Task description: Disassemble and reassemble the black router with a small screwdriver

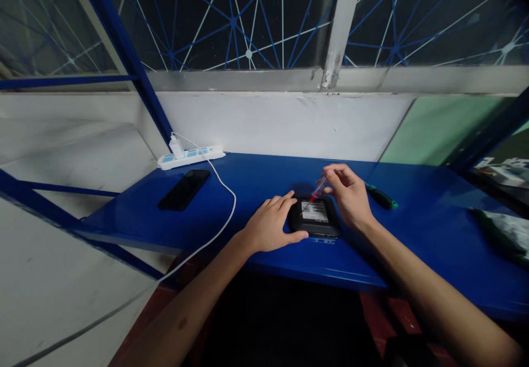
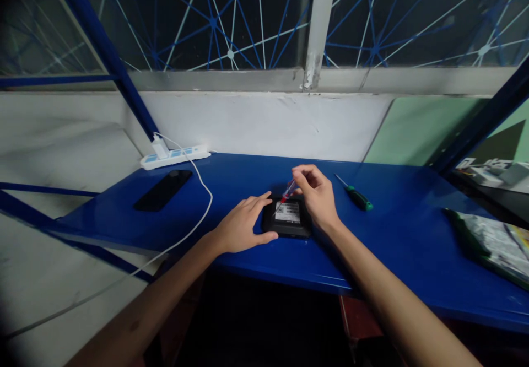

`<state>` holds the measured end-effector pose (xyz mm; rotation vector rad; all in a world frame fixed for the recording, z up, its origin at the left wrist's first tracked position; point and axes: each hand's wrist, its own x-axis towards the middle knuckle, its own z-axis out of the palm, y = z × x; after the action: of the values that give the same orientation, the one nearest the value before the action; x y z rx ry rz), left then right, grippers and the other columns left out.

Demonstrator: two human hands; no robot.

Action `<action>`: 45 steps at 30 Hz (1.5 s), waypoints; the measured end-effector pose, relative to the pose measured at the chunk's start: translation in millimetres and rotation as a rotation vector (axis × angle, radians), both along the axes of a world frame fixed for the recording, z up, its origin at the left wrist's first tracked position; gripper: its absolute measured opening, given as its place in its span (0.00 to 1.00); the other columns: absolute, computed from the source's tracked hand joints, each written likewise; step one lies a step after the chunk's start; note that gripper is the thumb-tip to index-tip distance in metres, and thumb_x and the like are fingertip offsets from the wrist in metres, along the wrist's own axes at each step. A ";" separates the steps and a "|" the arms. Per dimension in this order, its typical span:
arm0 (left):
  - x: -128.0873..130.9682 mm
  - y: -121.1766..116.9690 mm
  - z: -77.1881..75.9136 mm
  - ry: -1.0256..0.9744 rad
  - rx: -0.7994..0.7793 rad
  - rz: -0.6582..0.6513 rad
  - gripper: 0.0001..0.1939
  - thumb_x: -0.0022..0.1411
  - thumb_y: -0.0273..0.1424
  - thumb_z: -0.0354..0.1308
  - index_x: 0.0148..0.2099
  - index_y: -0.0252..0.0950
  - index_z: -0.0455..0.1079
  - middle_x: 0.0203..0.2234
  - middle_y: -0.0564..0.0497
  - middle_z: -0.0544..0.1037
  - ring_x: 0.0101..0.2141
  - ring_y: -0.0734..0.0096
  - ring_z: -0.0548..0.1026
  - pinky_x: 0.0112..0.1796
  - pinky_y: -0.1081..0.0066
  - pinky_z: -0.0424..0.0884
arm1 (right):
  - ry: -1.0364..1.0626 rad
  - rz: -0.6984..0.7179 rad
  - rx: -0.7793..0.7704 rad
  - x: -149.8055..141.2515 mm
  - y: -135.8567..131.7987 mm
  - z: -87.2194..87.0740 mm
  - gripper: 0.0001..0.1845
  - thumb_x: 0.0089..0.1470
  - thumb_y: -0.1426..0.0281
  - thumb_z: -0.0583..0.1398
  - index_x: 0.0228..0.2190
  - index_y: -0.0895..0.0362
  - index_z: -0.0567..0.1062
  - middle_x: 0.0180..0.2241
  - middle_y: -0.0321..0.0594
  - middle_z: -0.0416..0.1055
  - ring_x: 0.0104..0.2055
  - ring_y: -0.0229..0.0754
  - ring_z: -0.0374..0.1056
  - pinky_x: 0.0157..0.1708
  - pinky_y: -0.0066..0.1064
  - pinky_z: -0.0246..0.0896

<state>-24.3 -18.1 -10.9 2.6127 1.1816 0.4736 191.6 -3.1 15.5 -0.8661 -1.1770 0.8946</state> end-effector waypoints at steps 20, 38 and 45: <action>0.0 -1.8 1.7 -0.007 0.007 -0.002 0.41 0.61 0.58 0.55 0.66 0.37 0.58 0.69 0.41 0.56 0.64 0.46 0.62 0.60 0.48 0.61 | -0.036 0.016 -0.046 -2.6 -2.9 1.7 0.12 0.57 0.55 0.63 0.39 0.46 0.78 0.37 0.35 0.73 0.34 0.37 0.73 0.27 0.27 0.72; -0.3 -1.3 -0.1 -0.033 0.002 -0.003 0.41 0.60 0.57 0.56 0.66 0.37 0.58 0.69 0.40 0.57 0.63 0.45 0.62 0.60 0.46 0.62 | -0.050 0.030 -0.054 -0.8 -4.3 5.3 0.13 0.58 0.61 0.62 0.44 0.49 0.79 0.43 0.40 0.78 0.39 0.42 0.77 0.34 0.35 0.75; 0.4 -2.1 2.1 -0.023 -0.001 0.000 0.40 0.60 0.57 0.56 0.65 0.37 0.58 0.68 0.40 0.57 0.63 0.46 0.62 0.60 0.47 0.62 | -0.118 -0.036 -0.032 -1.6 -1.9 3.3 0.14 0.52 0.60 0.67 0.41 0.49 0.77 0.33 0.35 0.75 0.34 0.38 0.74 0.29 0.29 0.72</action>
<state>-23.9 -20.2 -8.8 2.5993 1.1746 0.5013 190.0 -5.0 18.8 -0.9741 -1.2475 0.8449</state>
